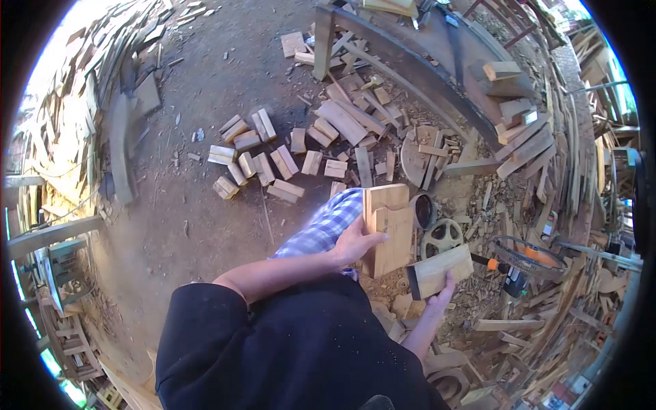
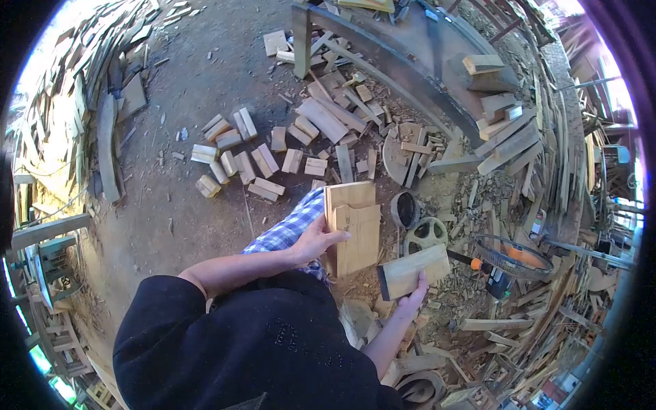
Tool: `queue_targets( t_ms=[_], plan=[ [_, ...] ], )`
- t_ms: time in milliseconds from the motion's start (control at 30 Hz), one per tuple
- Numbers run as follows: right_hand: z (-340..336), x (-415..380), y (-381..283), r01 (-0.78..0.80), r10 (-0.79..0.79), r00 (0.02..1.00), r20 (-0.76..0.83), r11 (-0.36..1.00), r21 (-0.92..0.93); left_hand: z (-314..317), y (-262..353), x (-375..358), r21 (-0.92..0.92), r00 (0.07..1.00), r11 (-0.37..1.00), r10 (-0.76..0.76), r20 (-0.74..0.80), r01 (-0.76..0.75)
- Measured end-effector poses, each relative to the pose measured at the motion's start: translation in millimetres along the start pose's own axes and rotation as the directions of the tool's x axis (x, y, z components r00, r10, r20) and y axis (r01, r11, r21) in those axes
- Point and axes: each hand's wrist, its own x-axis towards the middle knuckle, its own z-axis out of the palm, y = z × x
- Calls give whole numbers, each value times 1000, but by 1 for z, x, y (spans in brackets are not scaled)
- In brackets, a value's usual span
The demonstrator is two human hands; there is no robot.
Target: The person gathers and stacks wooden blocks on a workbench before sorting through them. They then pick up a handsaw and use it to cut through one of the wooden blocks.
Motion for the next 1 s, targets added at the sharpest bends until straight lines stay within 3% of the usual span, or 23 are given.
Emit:
queue_targets(
  t_ms=[33, 100, 167, 233, 300, 367, 400, 433, 533, 567, 633, 700, 800, 900, 967, 1000],
  plan=[
    [-4, -3, 7, 31, -29, 999, 37, 998, -61, -9, -3, -5, -1, 1000, 1000, -4, -5, 4],
    [7, -19, 13, 67, -58, 995, 77, 991, -119, -28, -7, -10, 363, 994, 928, -54, -90, 83],
    [34, -54, 19, -50, 76, 980, 182, 988, -147, -46, -26, -2, 454, 991, 884, -60, -120, 108],
    [61, -75, 36, -39, 69, 978, 199, 988, -153, -66, -41, 5, 344, 992, 931, -129, -5, 123],
    [74, -87, 52, -212, 279, 935, 221, 935, -283, -83, -30, 2, 361, 983, 923, -169, 75, 131],
    [81, -80, 82, -240, 322, 909, 266, 924, -297, -95, -11, -7, 150, 930, 968, -236, 283, 200],
    [85, -83, 96, -272, 381, 866, 323, 902, -334, -100, -2, -15, 71, 933, 987, -162, 320, 147],
    [87, -87, 108, -278, 370, 880, 298, 910, -309, -110, 9, -22, 71, 920, 972, -235, 313, 224],
    [107, -108, 142, -363, 464, 828, 315, 872, -330, -141, 19, -37, -101, 902, 968, -172, 395, 228],
    [113, -117, 157, -395, 476, 800, 366, 876, -277, -151, 12, -35, -90, 893, 966, -185, 410, 241],
    [128, -134, 187, -431, 487, 770, 413, 873, -227, -171, -11, -35, 150, 902, 987, -121, 414, 63],
    [146, -148, 216, -453, 499, 713, 493, 864, -220, -190, -3, -48, 231, 901, 970, -162, 402, 72],
    [163, -169, 249, -445, 502, 716, 486, 864, -237, -226, 4, -61, 62, 864, 978, -206, 460, 200],
    [188, -192, 264, -435, 512, 742, 433, 859, -271, -256, 2, -61, 154, 831, 955, -296, 471, 253],
    [208, -209, 271, -152, 344, 823, 452, 900, -409, -267, -21, -62, 249, 827, 930, -356, 434, 269],
    [212, -206, 279, -109, 326, 828, 455, 891, -440, -268, -29, -66, 86, 840, 936, -346, 419, 342]
  ],
)
